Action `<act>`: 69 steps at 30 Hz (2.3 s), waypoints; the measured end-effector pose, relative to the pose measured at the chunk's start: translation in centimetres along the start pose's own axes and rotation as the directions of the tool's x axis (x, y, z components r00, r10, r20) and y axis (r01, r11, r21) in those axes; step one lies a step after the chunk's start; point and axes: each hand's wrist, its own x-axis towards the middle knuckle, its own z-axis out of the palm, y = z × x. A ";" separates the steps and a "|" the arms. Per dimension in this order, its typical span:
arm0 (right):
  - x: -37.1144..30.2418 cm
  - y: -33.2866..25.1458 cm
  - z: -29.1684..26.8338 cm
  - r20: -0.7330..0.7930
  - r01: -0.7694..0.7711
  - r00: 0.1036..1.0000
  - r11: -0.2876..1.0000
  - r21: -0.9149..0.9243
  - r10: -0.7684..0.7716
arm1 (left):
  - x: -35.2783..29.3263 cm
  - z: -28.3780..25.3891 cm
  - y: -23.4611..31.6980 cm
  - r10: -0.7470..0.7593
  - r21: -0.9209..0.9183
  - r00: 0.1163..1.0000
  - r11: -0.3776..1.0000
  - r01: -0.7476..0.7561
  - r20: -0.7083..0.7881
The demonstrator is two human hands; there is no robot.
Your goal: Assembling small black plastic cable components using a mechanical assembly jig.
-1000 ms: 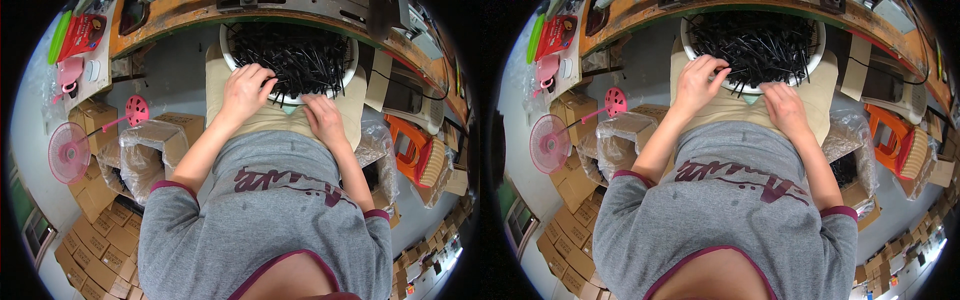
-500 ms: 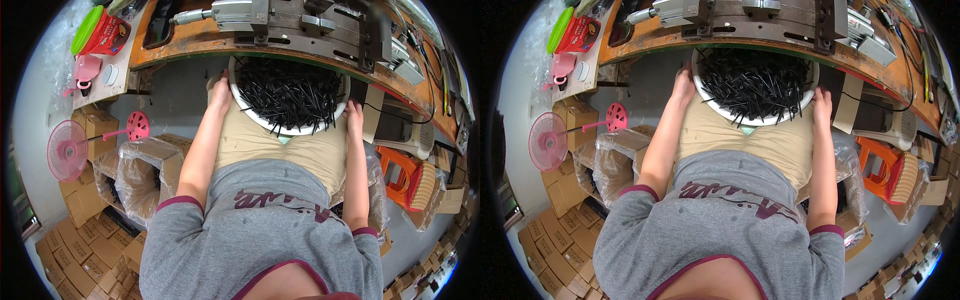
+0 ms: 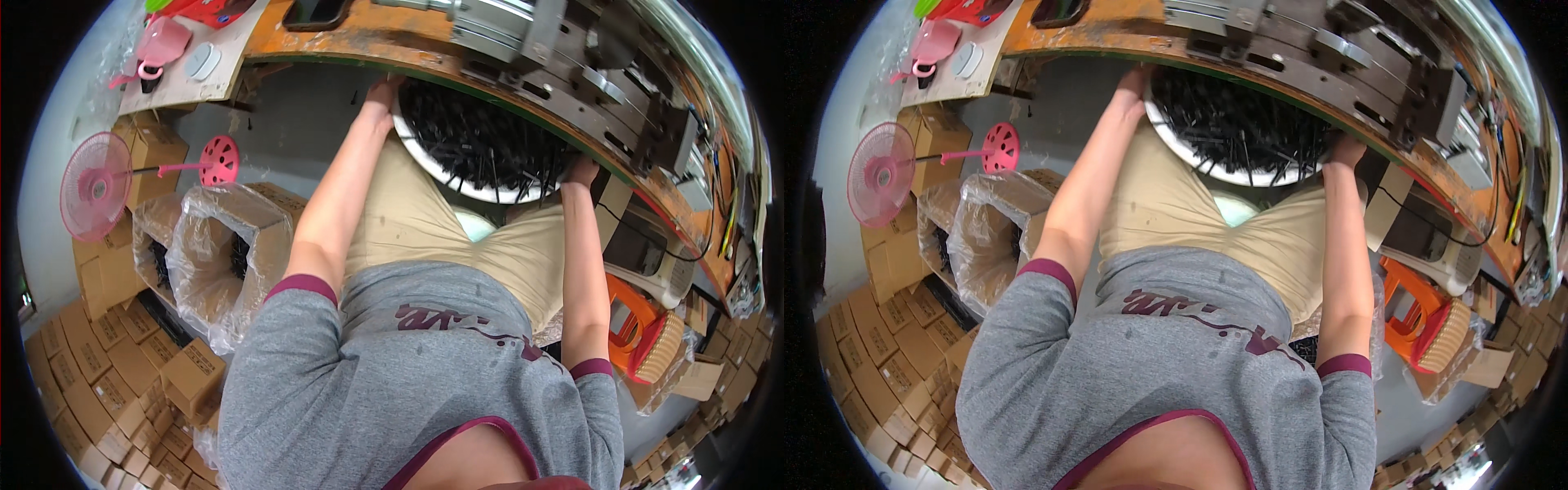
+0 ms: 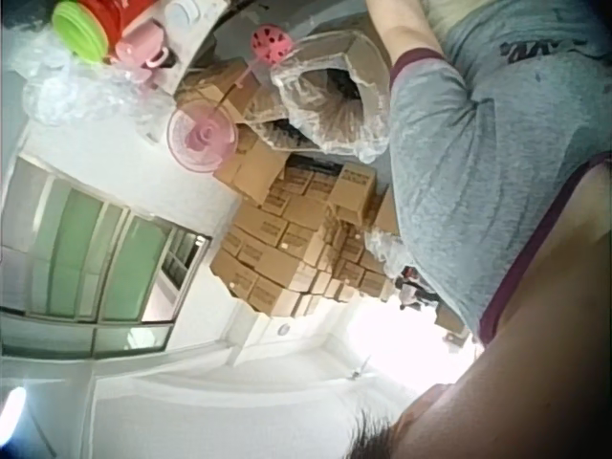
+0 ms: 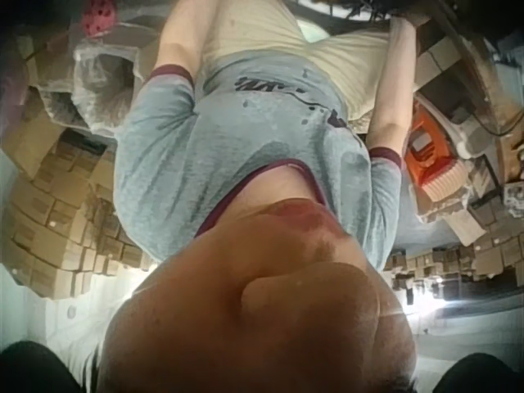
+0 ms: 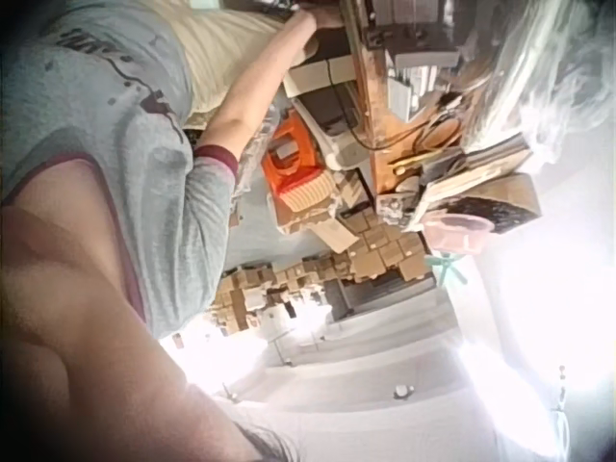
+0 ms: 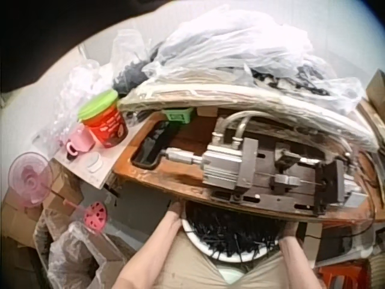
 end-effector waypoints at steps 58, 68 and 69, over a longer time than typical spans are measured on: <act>-26.8 -18.6 24.9 0.887 -0.167 0.392 0.967 -0.192 0.243 | -49.5 -9.8 29.0 0.535 0.209 0.815 0.843 -0.496 -0.224; -22.6 -31.5 16.8 0.784 -0.064 0.619 0.992 0.107 -0.044 | -43.5 -2.0 30.7 0.593 0.330 0.799 0.737 -0.590 0.103; -21.5 -32.1 15.3 0.772 0.048 0.617 0.986 0.160 -0.155 | -42.9 -1.3 30.5 0.594 0.348 0.794 0.723 -0.597 0.130</act>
